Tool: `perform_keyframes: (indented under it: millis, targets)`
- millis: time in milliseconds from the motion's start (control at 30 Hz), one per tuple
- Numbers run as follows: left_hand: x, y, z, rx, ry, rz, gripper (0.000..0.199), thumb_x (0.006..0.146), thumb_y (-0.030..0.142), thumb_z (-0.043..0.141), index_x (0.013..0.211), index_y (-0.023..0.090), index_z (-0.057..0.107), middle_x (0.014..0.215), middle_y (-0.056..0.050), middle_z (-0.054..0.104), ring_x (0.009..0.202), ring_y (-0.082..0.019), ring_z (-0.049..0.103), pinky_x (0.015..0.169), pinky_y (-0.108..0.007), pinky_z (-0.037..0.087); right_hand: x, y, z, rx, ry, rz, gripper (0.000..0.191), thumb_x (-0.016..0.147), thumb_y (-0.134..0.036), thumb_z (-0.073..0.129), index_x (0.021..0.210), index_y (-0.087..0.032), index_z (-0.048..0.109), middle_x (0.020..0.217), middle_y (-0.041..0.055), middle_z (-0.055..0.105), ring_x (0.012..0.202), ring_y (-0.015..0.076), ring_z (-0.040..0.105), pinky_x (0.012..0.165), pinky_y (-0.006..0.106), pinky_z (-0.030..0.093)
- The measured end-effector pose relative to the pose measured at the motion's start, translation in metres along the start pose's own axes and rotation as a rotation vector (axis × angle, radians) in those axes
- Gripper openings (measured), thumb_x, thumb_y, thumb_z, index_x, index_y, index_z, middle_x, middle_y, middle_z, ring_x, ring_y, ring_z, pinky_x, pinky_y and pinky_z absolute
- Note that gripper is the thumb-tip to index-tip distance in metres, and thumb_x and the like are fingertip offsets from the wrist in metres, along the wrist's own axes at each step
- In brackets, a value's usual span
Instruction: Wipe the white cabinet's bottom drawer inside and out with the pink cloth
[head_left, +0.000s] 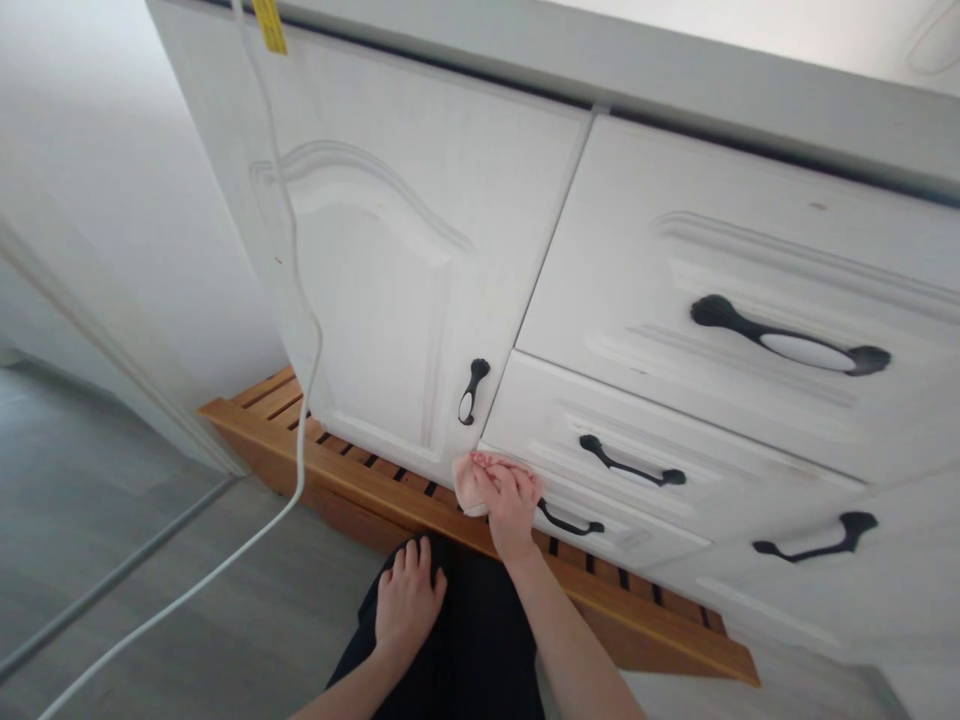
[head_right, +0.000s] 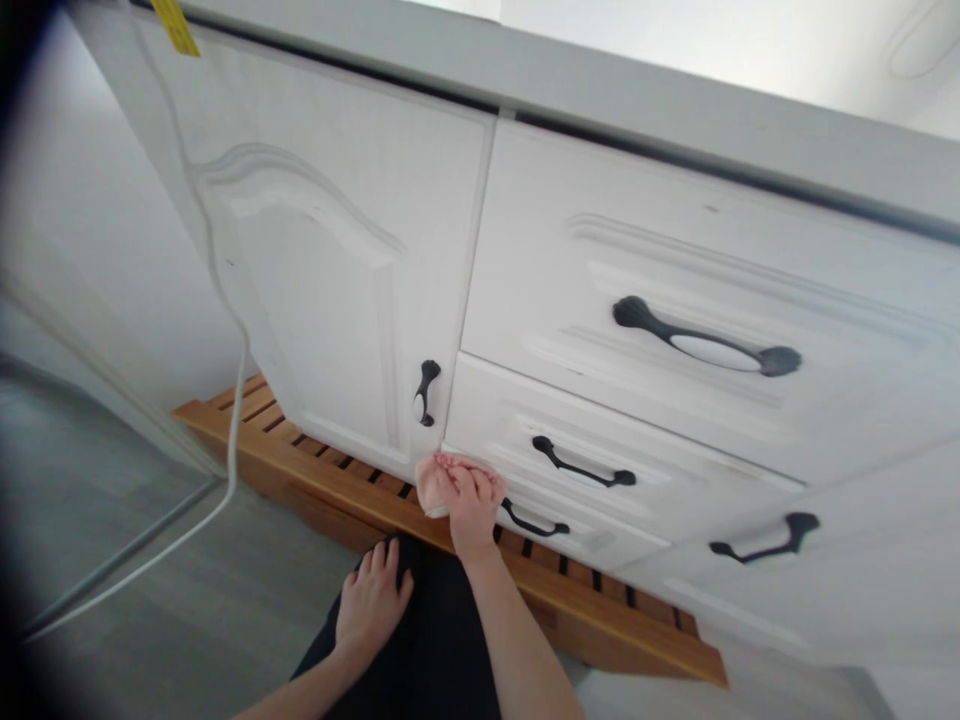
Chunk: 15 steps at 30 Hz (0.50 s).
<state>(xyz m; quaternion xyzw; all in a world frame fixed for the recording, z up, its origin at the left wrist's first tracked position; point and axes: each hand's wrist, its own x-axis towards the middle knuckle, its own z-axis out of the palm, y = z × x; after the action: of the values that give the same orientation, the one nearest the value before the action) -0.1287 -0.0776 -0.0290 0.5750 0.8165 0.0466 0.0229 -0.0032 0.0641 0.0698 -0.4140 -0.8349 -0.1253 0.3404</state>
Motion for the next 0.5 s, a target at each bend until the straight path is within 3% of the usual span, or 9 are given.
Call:
perform_keyframes:
  millis: [100,267,400,500]
  targets:
    - [-0.002,-0.003,0.001,0.011,0.014,0.013,0.052,0.098,0.031,0.033,0.142,0.009,0.05,0.133,-0.018,0.058,0.118,-0.031,0.054,0.089,-0.042,0.045,-0.017,-0.001,0.016,0.005,-0.137,-0.08,0.034,0.094,-0.019,0.063,0.123,-0.037,0.067,0.107,0.0002,0.072,0.102,0.0221,0.051,0.099,0.044,0.033]
    - [-0.003,-0.006,0.003,0.047,0.01,0.03,0.05,0.098,0.03,0.032,0.141,0.011,0.052,0.133,-0.018,0.059,0.118,-0.029,0.056,0.089,-0.04,0.045,-0.028,-0.009,0.028,0.021,-0.21,-0.083,0.016,0.093,-0.022,0.065,0.104,-0.031,0.072,0.106,-0.0025,0.072,0.102,0.0208,0.053,0.094,0.04,0.038]
    - [-0.001,-0.002,0.003,0.099,0.01,0.04,0.051,0.099,0.031,0.03,0.141,0.009,0.051,0.133,-0.019,0.058,0.116,-0.029,0.057,0.086,-0.041,0.046,-0.012,-0.01,0.03,0.013,-0.284,-0.131,0.029,0.1,-0.027,0.054,0.128,-0.033,0.061,0.124,0.0001,0.068,0.114,0.0217,0.052,0.092,0.04,0.04]
    - [0.0,0.0,0.003,0.116,0.013,0.049,0.051,0.099,0.031,0.03,0.141,0.009,0.051,0.133,-0.019,0.058,0.115,-0.03,0.058,0.084,-0.041,0.047,-0.01,-0.002,0.033,0.026,-0.377,-0.246,0.032,0.102,-0.026,0.05,0.133,-0.026,0.056,0.123,0.0037,0.067,0.113,0.0192,0.054,0.089,0.036,0.044]
